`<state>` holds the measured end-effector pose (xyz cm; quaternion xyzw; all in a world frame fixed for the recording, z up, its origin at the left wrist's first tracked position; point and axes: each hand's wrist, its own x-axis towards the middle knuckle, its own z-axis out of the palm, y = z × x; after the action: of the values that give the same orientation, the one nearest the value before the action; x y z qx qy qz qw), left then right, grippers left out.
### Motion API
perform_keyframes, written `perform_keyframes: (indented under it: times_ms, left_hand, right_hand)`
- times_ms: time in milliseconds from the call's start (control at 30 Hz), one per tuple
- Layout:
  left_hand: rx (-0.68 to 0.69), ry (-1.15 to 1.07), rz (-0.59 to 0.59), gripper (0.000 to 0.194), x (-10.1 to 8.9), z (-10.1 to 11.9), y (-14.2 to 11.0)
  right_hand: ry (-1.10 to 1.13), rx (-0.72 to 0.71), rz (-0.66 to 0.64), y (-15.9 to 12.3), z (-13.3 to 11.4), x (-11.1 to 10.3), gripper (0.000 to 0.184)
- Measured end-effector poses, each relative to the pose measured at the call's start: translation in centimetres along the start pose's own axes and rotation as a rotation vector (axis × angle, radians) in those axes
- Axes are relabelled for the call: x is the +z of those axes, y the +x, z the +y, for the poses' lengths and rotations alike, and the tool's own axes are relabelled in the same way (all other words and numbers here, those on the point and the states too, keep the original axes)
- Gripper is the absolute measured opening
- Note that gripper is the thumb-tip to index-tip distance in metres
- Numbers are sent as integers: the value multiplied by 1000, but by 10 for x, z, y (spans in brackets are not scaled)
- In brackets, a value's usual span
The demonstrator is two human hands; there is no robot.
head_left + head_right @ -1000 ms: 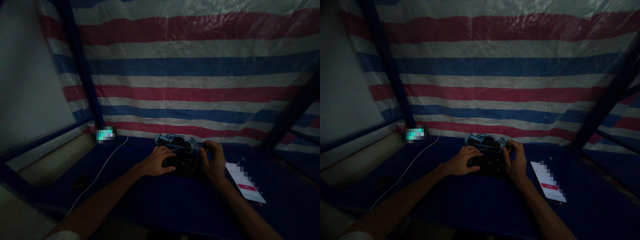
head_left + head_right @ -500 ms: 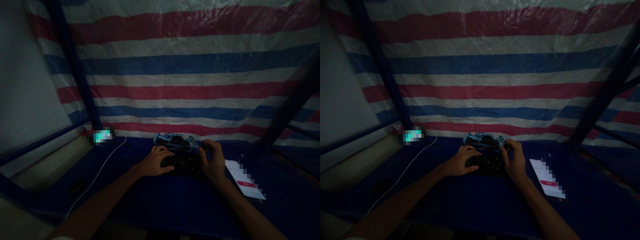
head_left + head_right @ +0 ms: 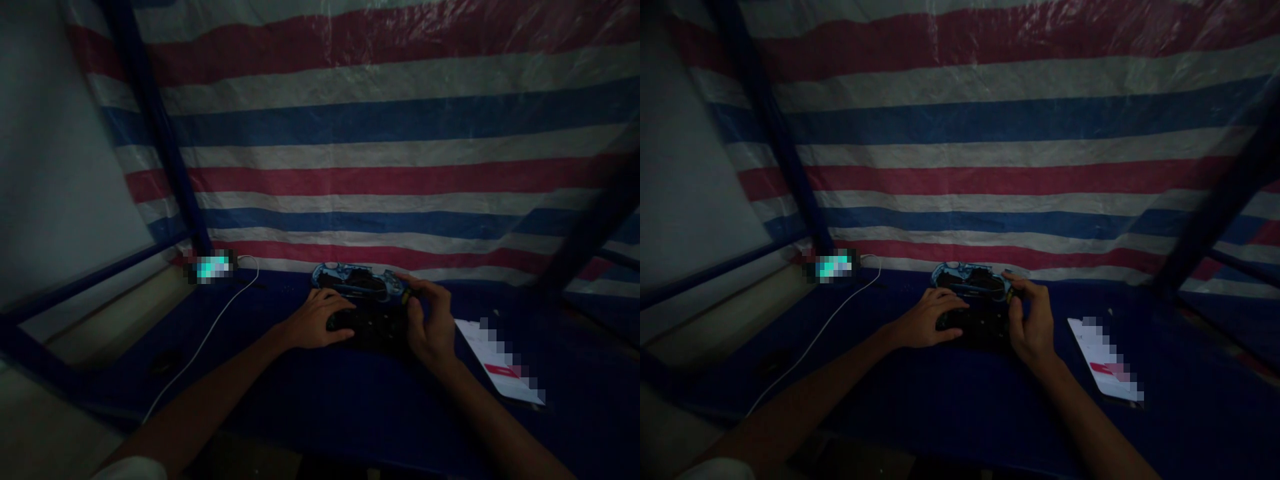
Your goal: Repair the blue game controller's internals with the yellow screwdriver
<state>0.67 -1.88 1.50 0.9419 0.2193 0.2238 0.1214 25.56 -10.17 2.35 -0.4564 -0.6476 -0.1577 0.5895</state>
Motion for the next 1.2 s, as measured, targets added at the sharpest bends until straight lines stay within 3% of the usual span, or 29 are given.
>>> perform_keyframes:
  times_ms: [167, 467, 633, 833, 967, 1200]
  left_hand:
    - [-6, 3, -20, 58, -2, 1, -1]
    - [-2, 5, -11, 57, 1, -1, -1]
    - [-10, 5, -2, 57, 1, -1, -1]
    - [-17, -3, -6, 57, 0, -1, -1]
    - [-18, 3, -12, 58, 1, -1, -1]
    - [-14, 8, -1, 58, 1, -2, -1]
  right_hand:
    - [-122, 5, 152, 3, 8, 2, 33]
    - [-158, -73, -30, 2, 0, -1, 29]
    - [-223, -110, 86, 4, -1, -1, 30]
    - [-225, -67, 41, 3, 2, -2, 21]
    - [-157, 33, 60, 0, 3, -3, 24]
    - [-131, 86, 95, -5, 2, 2, 31]
